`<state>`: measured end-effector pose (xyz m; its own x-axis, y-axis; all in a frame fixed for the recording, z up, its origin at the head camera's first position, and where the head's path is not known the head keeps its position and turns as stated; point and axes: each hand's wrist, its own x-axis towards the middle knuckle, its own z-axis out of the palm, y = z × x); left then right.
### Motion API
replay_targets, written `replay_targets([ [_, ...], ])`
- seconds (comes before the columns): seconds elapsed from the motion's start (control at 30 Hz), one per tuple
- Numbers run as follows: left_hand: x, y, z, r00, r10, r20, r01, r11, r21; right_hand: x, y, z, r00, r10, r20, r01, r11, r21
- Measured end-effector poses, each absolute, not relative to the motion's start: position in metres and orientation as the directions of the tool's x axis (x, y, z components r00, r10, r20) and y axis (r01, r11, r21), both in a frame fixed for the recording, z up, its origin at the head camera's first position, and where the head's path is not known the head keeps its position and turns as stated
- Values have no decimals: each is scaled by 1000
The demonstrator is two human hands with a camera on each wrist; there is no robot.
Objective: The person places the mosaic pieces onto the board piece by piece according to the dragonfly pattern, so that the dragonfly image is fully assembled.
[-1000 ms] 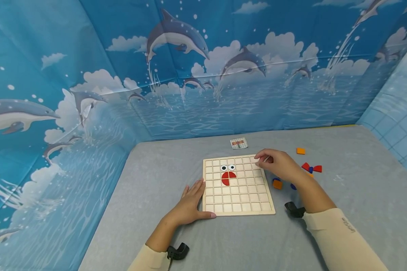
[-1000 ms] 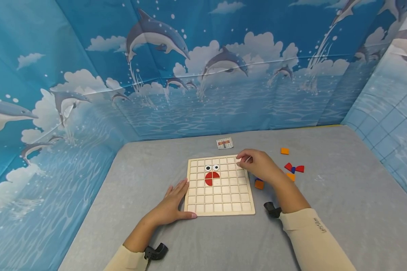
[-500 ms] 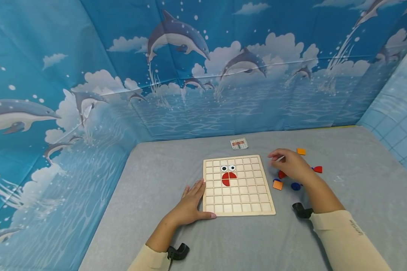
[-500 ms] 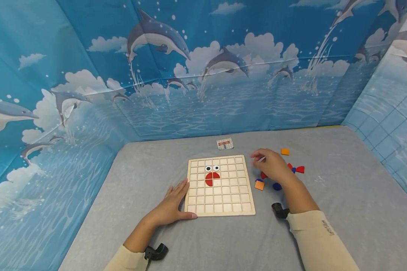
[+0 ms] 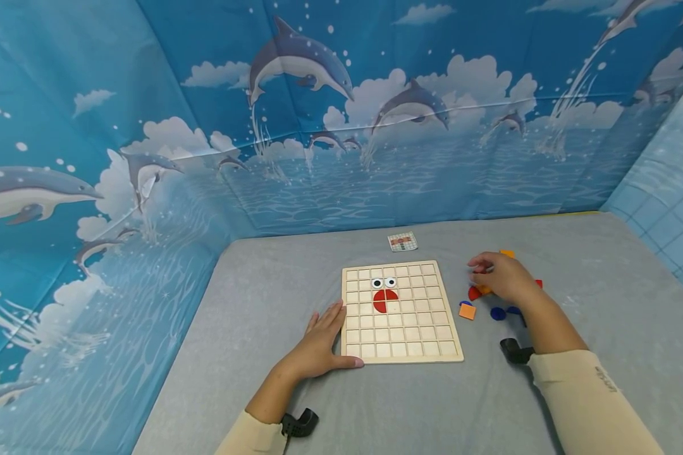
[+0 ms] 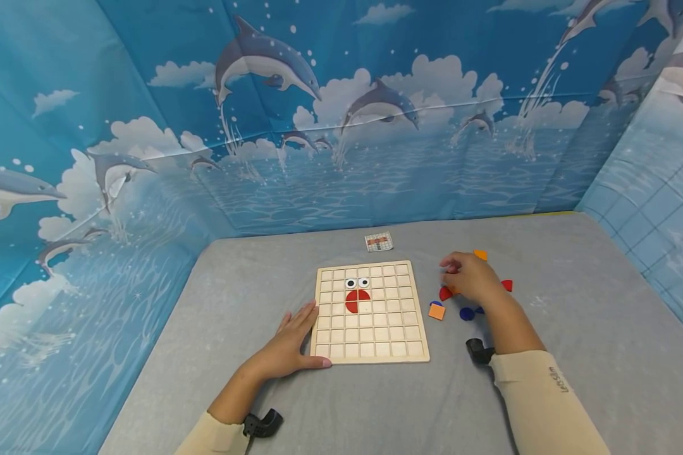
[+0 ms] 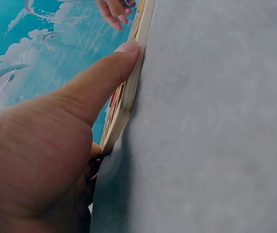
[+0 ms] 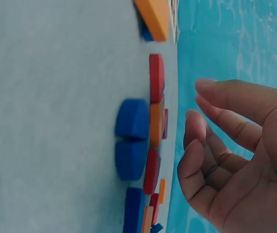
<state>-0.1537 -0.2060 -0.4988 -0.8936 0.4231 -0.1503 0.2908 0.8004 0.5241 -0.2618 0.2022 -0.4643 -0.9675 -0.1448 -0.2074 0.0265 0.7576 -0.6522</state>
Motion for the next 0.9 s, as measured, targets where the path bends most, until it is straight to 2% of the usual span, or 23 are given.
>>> replay_targets([
  [0.9, -154, -206, -498, -892, 423, -161, 287, 803, 523, -274, 221, -478, -958, -75, -275, 115, 783, -611],
])
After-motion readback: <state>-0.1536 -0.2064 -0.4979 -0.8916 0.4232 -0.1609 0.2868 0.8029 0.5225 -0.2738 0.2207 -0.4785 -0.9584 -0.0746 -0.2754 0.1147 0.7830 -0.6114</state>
